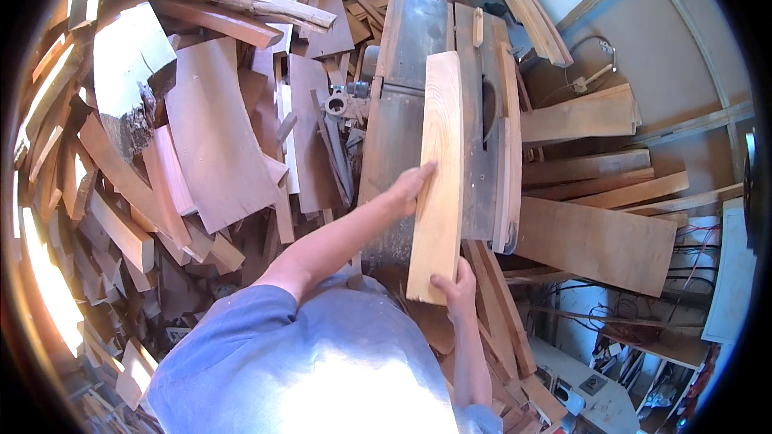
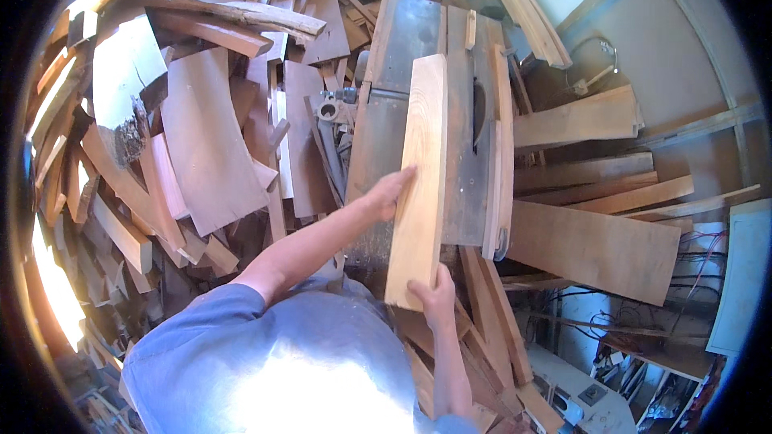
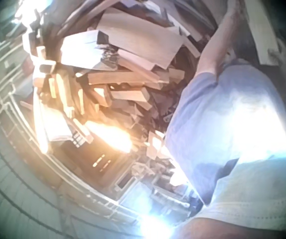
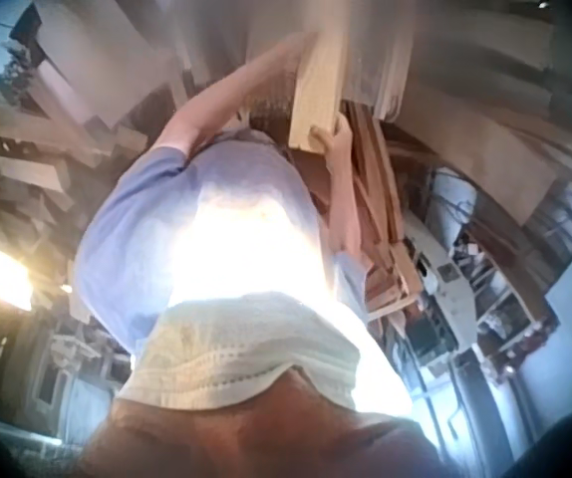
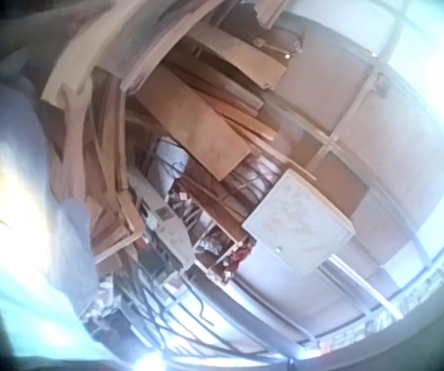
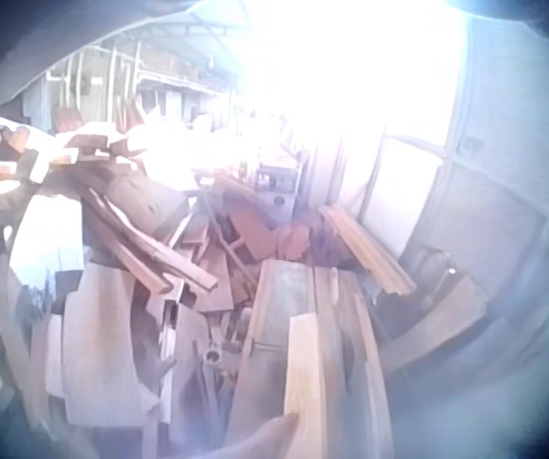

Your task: The person uses a table saw to cut and trim wooden planks in a workshop. They feed the wood through the saw blade, inspect the cut edges, and stack the finished pieces. The person also clears sawdust from the machine's surface.

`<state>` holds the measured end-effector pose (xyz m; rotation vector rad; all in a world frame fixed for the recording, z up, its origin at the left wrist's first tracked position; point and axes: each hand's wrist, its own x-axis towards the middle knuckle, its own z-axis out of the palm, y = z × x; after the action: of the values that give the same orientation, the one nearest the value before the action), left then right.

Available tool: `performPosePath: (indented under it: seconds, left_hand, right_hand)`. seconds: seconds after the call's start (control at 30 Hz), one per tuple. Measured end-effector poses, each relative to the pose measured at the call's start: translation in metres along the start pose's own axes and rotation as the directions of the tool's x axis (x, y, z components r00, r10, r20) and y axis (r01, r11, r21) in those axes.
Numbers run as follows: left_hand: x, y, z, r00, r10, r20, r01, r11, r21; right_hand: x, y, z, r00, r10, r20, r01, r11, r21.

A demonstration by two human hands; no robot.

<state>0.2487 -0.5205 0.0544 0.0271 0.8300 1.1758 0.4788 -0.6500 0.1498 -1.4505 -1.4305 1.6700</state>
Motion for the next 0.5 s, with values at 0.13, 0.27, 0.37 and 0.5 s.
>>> performPosePath:
  seconds: [0.13, 0.27, 0.37, 0.5]
  left_hand:
    - [-0.036, -0.084, 0.001, 0.998, -0.059, 0.034, 0.061, 0.994, -0.089]
    - [-0.07, -0.126, -0.001, 0.994, -0.11, -0.025, 0.108, 0.992, -0.058]
    - [-0.093, -0.136, -0.01, 0.992, -0.105, -0.068, 0.108, 0.993, 0.046]
    - [-0.144, -0.074, 0.006, 0.921, -0.37, 0.124, 0.283, 0.852, 0.44]
  right_hand:
    - [-0.07, 0.029, -0.028, 0.994, 0.066, -0.087, -0.087, 0.962, -0.26]
    - [-0.113, 0.035, -0.044, 0.983, 0.168, -0.077, -0.178, 0.973, -0.147]
    - [-0.135, 0.035, -0.064, 0.97, 0.243, 0.028, -0.244, 0.955, 0.166]
    - [-0.167, -0.006, -0.088, 0.934, 0.346, 0.087, -0.346, 0.82, 0.456]
